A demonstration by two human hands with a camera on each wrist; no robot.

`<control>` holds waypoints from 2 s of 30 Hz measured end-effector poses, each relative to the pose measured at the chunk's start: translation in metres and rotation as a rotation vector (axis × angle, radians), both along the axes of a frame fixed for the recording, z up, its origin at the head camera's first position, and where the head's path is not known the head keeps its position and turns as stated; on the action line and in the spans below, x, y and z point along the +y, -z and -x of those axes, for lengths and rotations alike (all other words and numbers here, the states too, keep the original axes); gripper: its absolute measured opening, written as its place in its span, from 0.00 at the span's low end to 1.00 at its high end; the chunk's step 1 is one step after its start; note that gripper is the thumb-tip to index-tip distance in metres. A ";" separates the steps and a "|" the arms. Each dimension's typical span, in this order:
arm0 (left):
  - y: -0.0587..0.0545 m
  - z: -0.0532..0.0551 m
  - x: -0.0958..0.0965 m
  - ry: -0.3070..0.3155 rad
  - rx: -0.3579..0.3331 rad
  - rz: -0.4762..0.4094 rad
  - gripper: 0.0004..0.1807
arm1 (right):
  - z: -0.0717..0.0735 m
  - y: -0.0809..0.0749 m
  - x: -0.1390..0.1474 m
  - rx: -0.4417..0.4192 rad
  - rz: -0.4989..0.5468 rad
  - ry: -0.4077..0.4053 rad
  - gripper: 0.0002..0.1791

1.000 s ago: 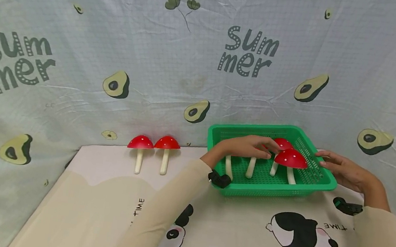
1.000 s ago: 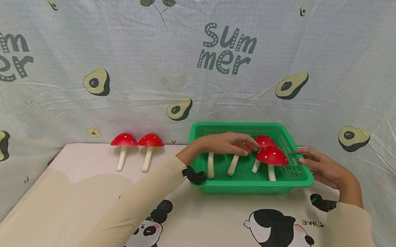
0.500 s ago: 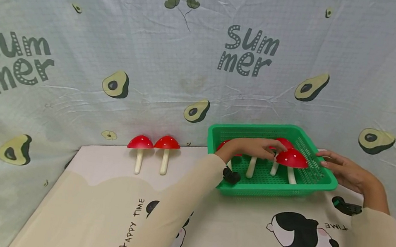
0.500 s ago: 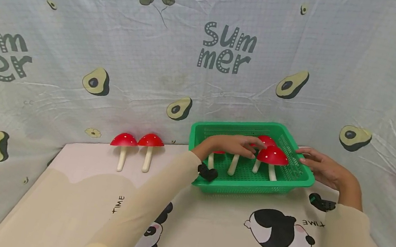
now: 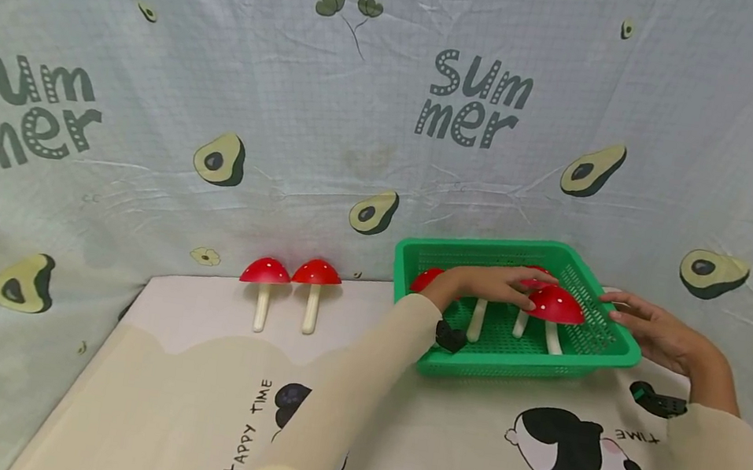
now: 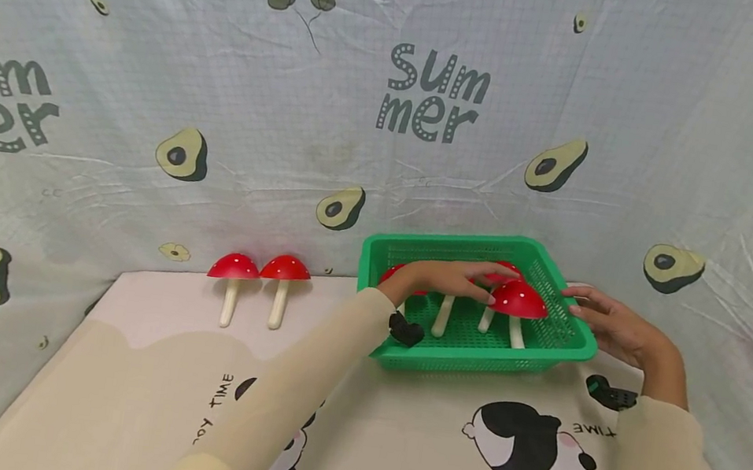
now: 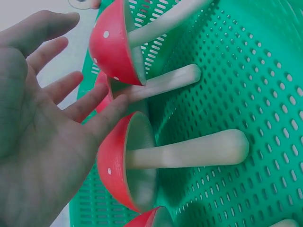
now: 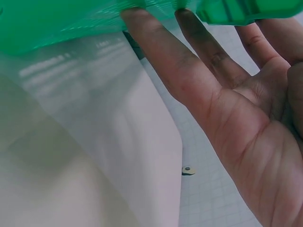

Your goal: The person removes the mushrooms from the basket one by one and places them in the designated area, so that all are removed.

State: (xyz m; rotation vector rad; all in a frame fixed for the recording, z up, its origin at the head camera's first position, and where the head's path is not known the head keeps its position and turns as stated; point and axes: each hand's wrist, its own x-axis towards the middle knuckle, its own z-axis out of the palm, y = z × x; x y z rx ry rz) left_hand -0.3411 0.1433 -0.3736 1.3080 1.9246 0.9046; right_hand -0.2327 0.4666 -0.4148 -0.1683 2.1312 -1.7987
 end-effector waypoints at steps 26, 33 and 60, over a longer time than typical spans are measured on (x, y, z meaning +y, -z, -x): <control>0.004 0.005 0.014 -0.058 0.042 0.027 0.31 | 0.002 0.003 -0.002 0.007 -0.018 0.030 0.17; 0.004 0.008 0.011 -0.077 0.101 0.053 0.37 | 0.006 0.003 -0.001 0.009 0.000 0.028 0.17; -0.053 -0.005 -0.062 -0.102 0.183 -0.062 0.35 | 0.007 0.006 0.002 0.037 -0.035 -0.022 0.17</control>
